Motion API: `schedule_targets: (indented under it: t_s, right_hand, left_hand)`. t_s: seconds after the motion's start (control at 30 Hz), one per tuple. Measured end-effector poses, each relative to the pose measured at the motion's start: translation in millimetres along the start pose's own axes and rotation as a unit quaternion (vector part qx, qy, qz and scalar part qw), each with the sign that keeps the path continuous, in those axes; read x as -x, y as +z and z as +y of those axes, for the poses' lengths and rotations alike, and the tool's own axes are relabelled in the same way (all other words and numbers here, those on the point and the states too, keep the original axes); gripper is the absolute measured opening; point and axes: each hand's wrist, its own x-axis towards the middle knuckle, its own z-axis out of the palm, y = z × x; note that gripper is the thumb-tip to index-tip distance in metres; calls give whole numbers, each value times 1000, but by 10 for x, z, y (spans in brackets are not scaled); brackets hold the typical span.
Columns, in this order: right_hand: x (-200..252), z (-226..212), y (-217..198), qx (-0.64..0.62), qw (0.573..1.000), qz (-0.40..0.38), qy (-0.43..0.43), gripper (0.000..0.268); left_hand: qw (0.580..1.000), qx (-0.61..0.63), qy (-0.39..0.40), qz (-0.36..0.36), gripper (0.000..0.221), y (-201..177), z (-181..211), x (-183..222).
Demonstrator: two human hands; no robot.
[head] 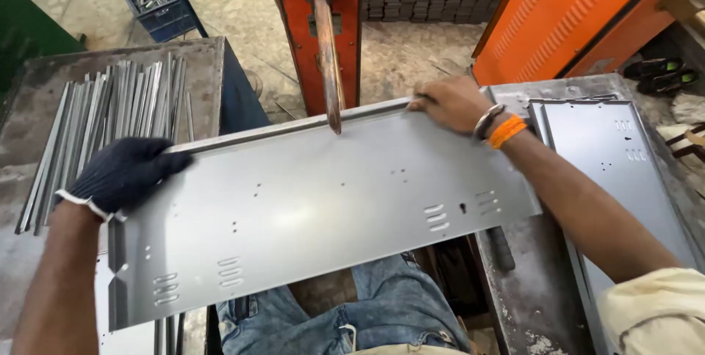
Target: Positioning and spot welding metal strips onto metal panels.
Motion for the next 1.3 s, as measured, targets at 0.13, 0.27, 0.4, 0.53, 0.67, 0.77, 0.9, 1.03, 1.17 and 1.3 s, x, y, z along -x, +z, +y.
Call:
schedule_targets:
  t_s: [0.13,0.27,0.4,0.53,0.67,0.77,0.9,1.03,1.17,1.3]
  right_hand:
    - [-96,-198,131,33,997,63,-37,35]
    - [-177,-388,231,52,998,19,3,39]
    - [-154,-559,347,53,998,-13,33,38]
    - [-128,-606,331,36,996,71,-43,32]
    - [-177,-594,356,32,999,11,-6,35]
    - [-152,-609,342,31,999,16,-17,33]
    - [-205,-608,346,27,999,14,-12,28]
    - [-165,-645,348,32,999,12,-4,29]
    - [-251,-760,294,43,997,-40,40,37]
    - [-373,-740,441,24,997,-67,30,36]
  left_hand:
    - [996,-66,14,62,61,-66,120,156]
    - [946,-24,242,216,51,151,749,150]
    - [920,53,350,169,29,642,1489,-16]
    - [941,9,308,141,20,793,1782,-53]
    - [953,-11,276,127,22,730,1829,-52]
    - [957,-27,265,113,23,741,1842,-60]
    - [948,-33,285,140,23,753,1790,-106]
    - [941,-31,305,144,24,865,1707,-169]
    - [947,-34,286,143,33,702,1748,-107]
    - [939,-54,291,173,51,706,1503,-151]
